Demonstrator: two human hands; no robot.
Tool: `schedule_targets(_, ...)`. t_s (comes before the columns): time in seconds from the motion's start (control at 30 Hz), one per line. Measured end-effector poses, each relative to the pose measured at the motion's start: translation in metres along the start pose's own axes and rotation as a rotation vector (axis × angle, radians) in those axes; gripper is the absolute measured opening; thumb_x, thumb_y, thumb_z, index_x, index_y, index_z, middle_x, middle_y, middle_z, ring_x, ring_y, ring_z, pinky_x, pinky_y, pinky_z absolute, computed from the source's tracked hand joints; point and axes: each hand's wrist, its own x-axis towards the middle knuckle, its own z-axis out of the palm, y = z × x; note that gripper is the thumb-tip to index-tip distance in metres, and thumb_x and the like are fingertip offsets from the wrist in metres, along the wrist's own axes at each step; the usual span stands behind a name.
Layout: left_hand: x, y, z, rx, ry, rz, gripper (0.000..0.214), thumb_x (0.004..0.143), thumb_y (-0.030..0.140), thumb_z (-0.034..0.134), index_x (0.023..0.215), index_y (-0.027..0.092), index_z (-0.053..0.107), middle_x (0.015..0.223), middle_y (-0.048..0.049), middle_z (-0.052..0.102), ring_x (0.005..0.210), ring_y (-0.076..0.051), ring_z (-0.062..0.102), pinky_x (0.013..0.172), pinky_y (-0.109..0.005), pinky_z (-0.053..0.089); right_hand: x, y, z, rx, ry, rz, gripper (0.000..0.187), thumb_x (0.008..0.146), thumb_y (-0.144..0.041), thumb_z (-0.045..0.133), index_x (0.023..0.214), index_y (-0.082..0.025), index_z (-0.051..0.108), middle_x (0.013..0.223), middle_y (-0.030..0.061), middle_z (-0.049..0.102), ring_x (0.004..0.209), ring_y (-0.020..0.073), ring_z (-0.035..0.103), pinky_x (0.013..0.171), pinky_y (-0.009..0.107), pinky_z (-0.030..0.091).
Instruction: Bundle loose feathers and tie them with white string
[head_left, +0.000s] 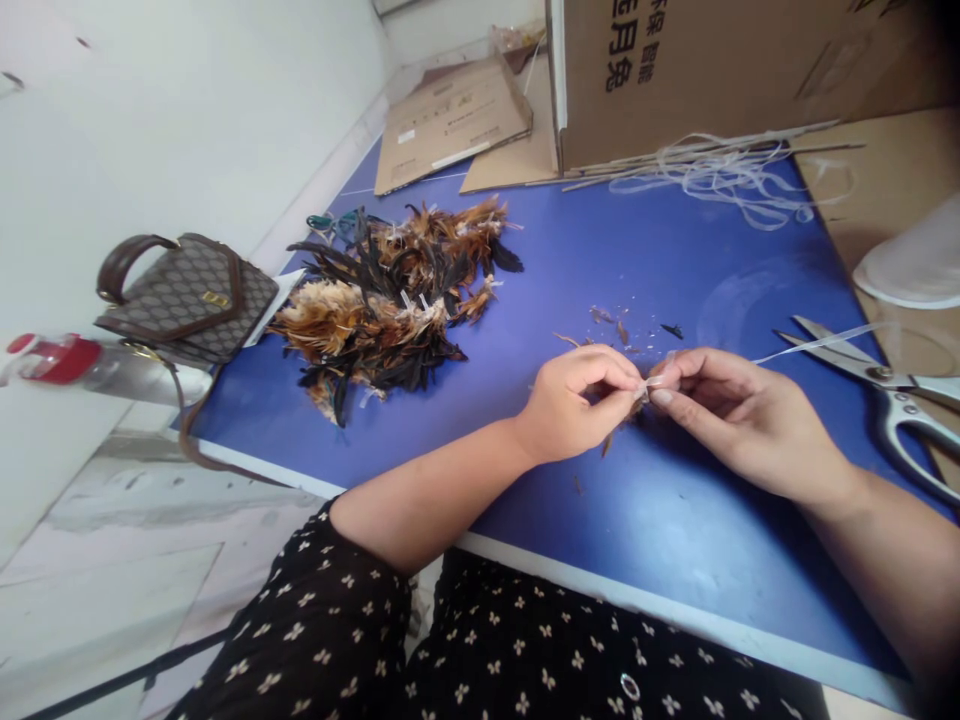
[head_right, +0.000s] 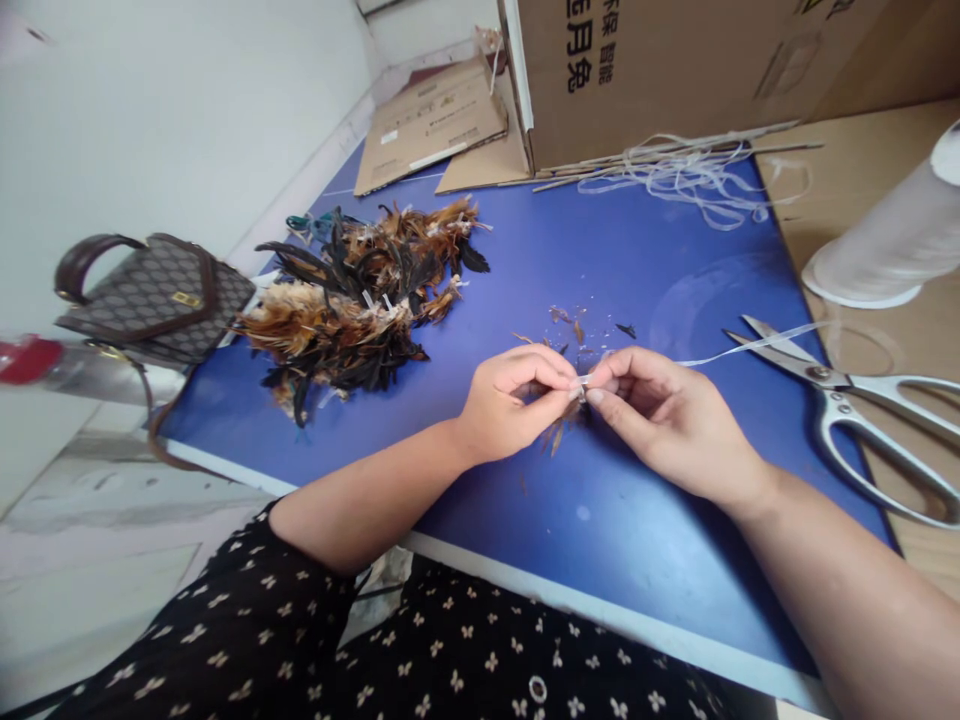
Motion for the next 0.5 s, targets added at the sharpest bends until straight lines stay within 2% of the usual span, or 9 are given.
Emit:
schedule_targets(0.13,-0.0056,0.0018,0.0067,0.113,0.042,0.096,0.017,0.105,0.031,0.080,0.091,0.023,0.077,0.106,-0.0083,0.085,0.096,-0.017,0.079,0.090,-0.038,0.069,0.0013,0.0003,0.0000,0.027,0.019,0.024,0.032,0.094,-0.057,0.094,0.102,-0.027,0.083,0.093,0.0034,0.083,0.078,0.0184,0.077,0.074,0.033,0.069)
schedule_targets(0.23,-0.0090,0.0017,0.0078,0.116,0.017,0.092,0.016,0.108,0.032,0.076,0.096,0.023,0.080,0.113,-0.0090,0.085,0.098,-0.017,0.080,0.092,-0.037,0.070,0.0013,0.0023,-0.0021,0.041,-0.003,0.055,0.038,0.094,-0.060,0.094,0.110,-0.027,0.087,0.098,0.0050,0.086,0.086,0.0203,0.081,0.081,0.036,0.071)
schedule_targets(0.33,-0.0104,0.0003,0.0065,0.110,-0.017,0.081,0.016,0.109,0.034,0.076,0.098,0.023,0.081,0.115,-0.0094,0.085,0.094,-0.016,0.080,0.085,-0.034,0.070,0.0012,0.0039,-0.0049,-0.002,-0.005,0.058,0.040,0.092,-0.064,0.094,0.110,-0.028,0.090,0.102,0.0047,0.088,0.093,0.0213,0.082,0.089,0.039,0.072)
schedule_targets(0.43,-0.0096,-0.0006,0.0053,0.111,-0.030,0.073,0.016,0.110,0.034,0.075,0.100,0.023,0.082,0.116,-0.0093,0.085,0.085,-0.014,0.078,0.079,-0.032,0.068,0.0021,0.0037,-0.0069,-0.070,0.006,0.036,0.039,0.092,-0.067,0.093,0.104,-0.031,0.092,0.098,0.0023,0.086,0.088,0.0188,0.080,0.084,0.035,0.070)
schedule_targets(0.5,-0.0079,-0.0007,0.0048,0.122,-0.011,0.113,0.014,0.109,0.032,0.075,0.100,0.024,0.082,0.115,-0.0086,0.085,0.087,-0.014,0.078,0.082,-0.033,0.068,0.0033,0.0030,-0.0068,-0.101,0.009,0.013,0.038,0.095,-0.068,0.090,0.101,-0.031,0.091,0.093,0.0014,0.085,0.082,0.0166,0.076,0.078,0.032,0.067)
